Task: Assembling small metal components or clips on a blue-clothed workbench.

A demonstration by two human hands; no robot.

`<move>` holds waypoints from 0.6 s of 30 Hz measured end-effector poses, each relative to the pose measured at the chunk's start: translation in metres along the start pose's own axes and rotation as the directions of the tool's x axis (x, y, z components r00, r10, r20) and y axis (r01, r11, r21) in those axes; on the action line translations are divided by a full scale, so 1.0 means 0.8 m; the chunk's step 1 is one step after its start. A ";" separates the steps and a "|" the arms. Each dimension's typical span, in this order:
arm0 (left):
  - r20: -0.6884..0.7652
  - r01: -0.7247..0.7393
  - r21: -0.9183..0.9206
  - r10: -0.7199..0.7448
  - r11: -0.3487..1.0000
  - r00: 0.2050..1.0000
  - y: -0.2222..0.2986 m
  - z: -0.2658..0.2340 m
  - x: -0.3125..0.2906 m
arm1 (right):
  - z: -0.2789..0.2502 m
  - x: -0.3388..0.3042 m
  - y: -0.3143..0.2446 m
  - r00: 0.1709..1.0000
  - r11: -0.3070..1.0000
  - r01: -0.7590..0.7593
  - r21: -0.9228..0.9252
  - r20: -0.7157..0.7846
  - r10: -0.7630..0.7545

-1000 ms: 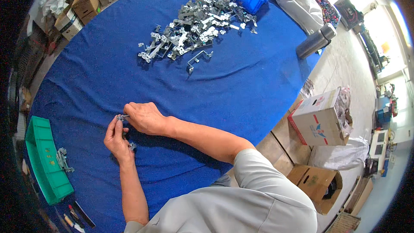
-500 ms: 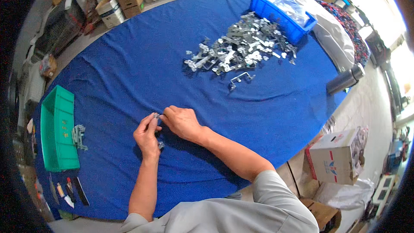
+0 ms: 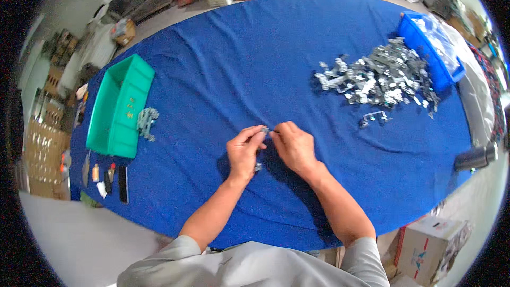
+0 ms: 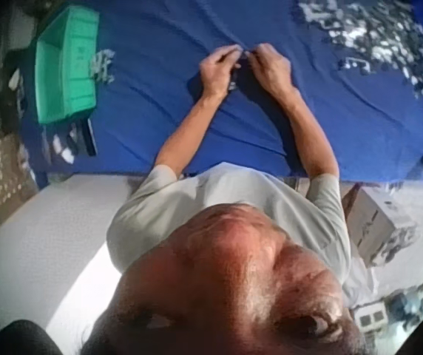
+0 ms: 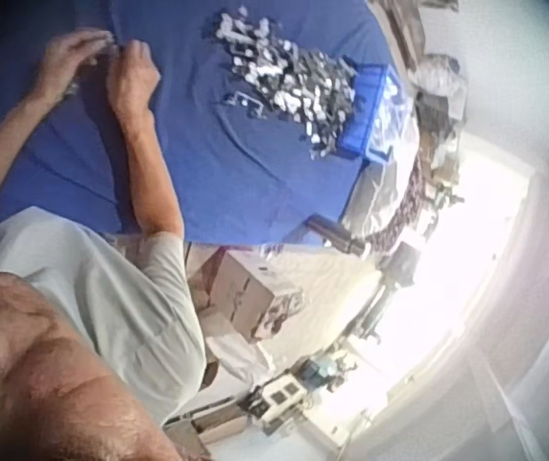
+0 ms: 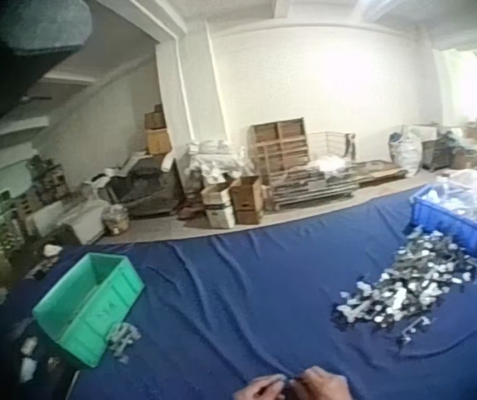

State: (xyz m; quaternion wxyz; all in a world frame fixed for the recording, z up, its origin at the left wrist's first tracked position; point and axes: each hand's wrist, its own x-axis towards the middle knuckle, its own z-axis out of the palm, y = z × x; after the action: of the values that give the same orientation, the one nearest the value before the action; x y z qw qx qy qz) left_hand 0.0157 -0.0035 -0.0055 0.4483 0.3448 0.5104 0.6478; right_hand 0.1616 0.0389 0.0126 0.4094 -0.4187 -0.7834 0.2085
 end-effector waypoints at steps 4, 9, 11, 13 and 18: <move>0.015 -0.022 0.000 0.022 1.000 1.000 -0.001 0.005 0.001 | 0.001 -0.001 0.007 0.999 0.999 -0.039 0.030 0.007 0.038; 0.037 -0.037 0.047 0.035 0.998 0.999 -0.002 0.002 0.003 | -0.001 0.001 -0.001 0.998 0.993 -0.065 0.102 0.031 0.062; 0.032 -0.040 0.049 0.039 0.998 0.999 -0.003 0.000 0.003 | 0.001 0.001 0.001 0.998 0.995 -0.041 0.090 0.041 0.038; 0.043 -0.027 0.060 0.025 0.998 0.999 -0.004 -0.001 0.003 | -0.003 0.003 -0.001 0.998 0.996 -0.016 0.084 0.067 0.010; 0.039 -0.048 0.031 0.047 0.998 0.998 -0.005 0.002 0.004 | 0.003 0.000 -0.002 0.999 0.997 -0.039 0.072 0.004 0.038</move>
State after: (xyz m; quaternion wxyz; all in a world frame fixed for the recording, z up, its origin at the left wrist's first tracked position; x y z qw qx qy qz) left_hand 0.0170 0.0005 -0.0092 0.4367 0.3761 0.5039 0.6433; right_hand 0.1592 0.0385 0.0124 0.4190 -0.4184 -0.7677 0.2449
